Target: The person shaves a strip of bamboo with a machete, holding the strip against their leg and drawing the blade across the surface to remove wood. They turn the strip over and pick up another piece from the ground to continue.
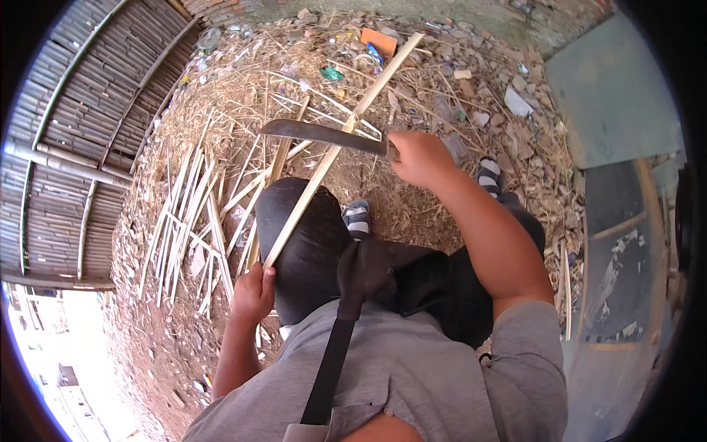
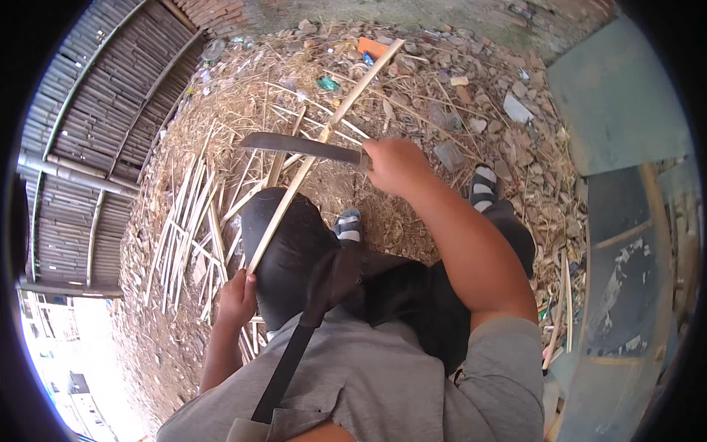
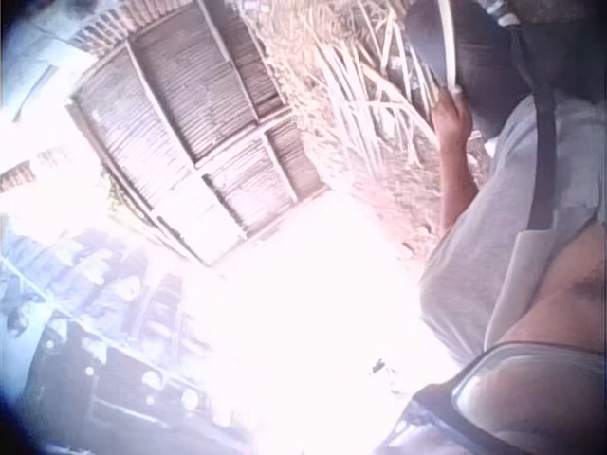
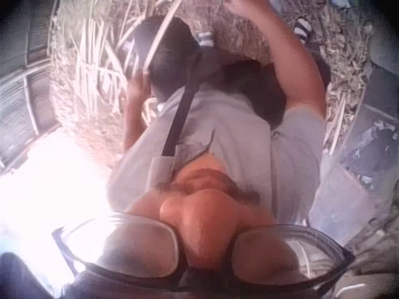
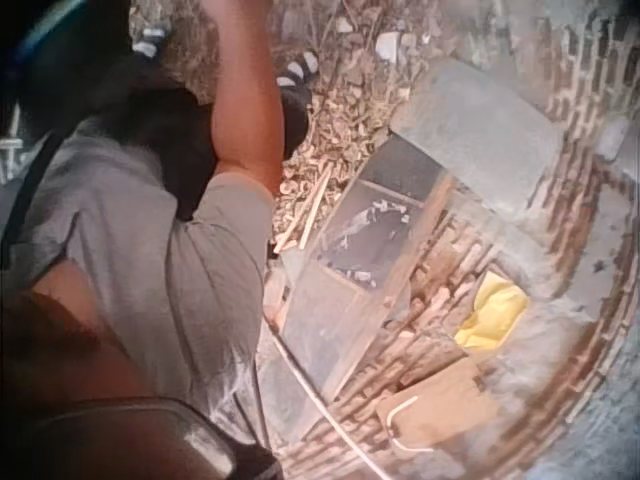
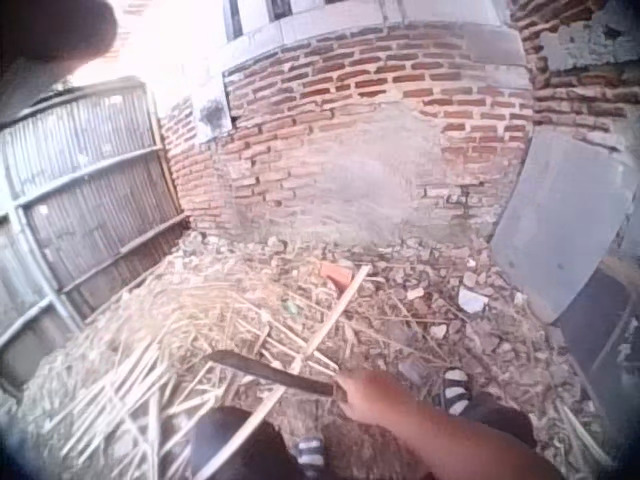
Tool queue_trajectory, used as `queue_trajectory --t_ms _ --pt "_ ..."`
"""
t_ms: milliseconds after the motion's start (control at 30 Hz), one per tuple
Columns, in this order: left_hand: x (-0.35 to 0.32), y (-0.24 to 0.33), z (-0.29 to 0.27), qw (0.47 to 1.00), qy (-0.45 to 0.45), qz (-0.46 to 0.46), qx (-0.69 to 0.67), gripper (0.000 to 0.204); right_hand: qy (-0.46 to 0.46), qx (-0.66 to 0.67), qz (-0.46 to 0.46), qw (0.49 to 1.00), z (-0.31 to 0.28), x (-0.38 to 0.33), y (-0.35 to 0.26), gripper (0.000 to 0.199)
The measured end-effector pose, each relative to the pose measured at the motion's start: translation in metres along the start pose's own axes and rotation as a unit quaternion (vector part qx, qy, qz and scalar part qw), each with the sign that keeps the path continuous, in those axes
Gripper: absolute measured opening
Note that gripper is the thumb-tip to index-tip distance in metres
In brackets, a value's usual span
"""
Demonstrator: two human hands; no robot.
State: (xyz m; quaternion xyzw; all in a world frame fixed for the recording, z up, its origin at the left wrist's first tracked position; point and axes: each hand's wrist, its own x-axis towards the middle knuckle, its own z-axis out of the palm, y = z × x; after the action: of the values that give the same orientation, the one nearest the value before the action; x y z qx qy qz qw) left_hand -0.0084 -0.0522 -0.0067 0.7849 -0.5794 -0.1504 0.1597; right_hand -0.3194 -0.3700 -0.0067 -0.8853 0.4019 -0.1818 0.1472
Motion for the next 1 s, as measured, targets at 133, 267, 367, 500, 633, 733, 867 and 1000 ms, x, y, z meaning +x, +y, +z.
queue_trajectory --t_ms 133,267,367,500,633,733,867,1000 --pt "-0.002 0.001 0.000 1.000 0.008 -0.012 0.003 0.038 -0.024 -0.017 -0.063 0.998 -0.018 -0.006 -0.033 0.020" --pt "-0.007 -0.011 0.005 0.999 0.015 0.014 0.026 0.035 -0.101 -0.079 -0.072 0.989 -0.026 -0.002 -0.037 0.021" --pt "0.001 -0.003 0.002 0.998 -0.014 -0.001 0.058 0.036 -0.132 -0.023 0.113 0.984 -0.042 0.013 0.018 0.020" --pt "0.000 -0.007 0.002 0.999 -0.006 0.005 0.046 0.036 -0.099 0.023 0.145 0.984 -0.040 0.005 -0.003 0.024" --pt "-0.002 -0.009 0.007 1.000 0.010 -0.003 0.019 0.037 -0.063 0.088 0.109 0.988 -0.020 0.005 0.000 0.033" --pt "-0.001 -0.007 0.009 1.000 0.022 0.007 0.021 0.036 -0.223 0.345 0.210 0.887 -0.002 0.001 0.007 0.040" --pt "-0.001 0.002 0.000 0.999 0.021 0.016 0.032 0.035 -0.025 0.161 0.088 0.983 -0.010 -0.002 -0.020 0.035" --pt "-0.006 0.000 0.000 0.999 0.016 0.001 0.028 0.034 -0.063 0.010 -0.101 0.993 -0.012 -0.006 -0.042 0.018"
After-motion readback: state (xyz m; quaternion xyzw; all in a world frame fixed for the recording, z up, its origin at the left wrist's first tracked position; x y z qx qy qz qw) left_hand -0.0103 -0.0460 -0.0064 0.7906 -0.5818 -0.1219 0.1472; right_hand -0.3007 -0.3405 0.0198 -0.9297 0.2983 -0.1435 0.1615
